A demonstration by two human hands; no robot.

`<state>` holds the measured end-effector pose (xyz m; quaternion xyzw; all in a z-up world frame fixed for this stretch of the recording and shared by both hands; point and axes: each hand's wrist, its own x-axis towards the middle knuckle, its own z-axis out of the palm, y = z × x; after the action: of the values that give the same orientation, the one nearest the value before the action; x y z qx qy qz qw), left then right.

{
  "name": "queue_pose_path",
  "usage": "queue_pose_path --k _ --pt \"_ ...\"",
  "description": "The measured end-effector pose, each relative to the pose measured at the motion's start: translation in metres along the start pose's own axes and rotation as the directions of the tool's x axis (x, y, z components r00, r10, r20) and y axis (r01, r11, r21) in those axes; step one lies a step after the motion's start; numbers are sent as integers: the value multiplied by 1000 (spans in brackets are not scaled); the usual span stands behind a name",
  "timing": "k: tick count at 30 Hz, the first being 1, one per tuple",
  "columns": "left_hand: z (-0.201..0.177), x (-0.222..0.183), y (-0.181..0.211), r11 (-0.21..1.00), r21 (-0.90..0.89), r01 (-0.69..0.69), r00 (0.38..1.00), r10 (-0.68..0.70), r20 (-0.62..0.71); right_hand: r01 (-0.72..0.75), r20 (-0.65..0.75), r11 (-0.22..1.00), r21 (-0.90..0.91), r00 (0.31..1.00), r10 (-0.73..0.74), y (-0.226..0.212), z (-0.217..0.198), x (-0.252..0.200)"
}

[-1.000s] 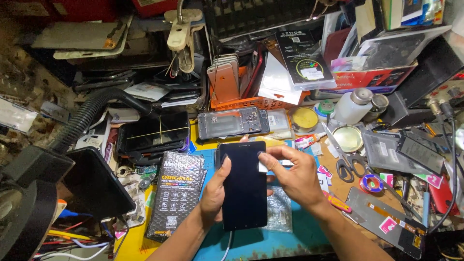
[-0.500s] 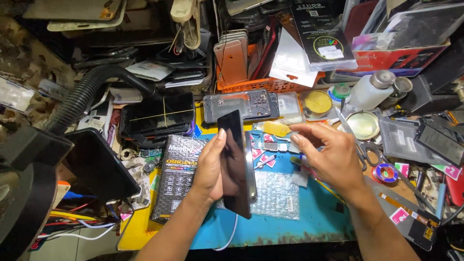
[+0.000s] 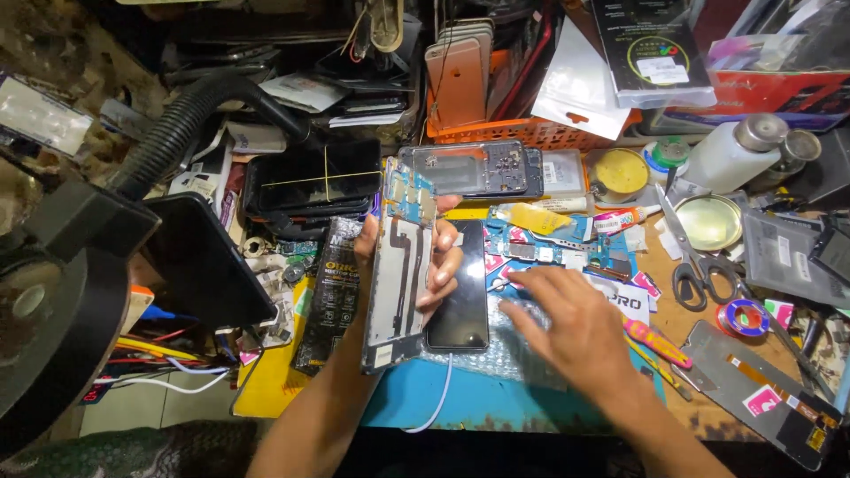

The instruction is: Repairing a mobile phone by cleaning the screen and inspecting internal components like the motherboard and frame.

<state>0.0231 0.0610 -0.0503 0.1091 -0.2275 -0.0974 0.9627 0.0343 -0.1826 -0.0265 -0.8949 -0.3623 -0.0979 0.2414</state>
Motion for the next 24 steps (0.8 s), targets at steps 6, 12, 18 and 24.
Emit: queue_pose_path --k 6,12,18,24 --pt "27 -5 13 996 -44 77 991 -81 -104 -23 70 964 -266 997 43 -64 36 -2" --pt "49 -3 9 996 -62 -68 933 41 -356 0 53 944 -331 998 19 -79 44 -3" --pt "53 5 3 983 61 -174 696 167 -698 13 46 1000 -22 999 -12 -66 35 -6" --pt "49 13 -4 964 134 -228 511 236 -827 244 -290 911 333 946 -147 -96 4 -8"
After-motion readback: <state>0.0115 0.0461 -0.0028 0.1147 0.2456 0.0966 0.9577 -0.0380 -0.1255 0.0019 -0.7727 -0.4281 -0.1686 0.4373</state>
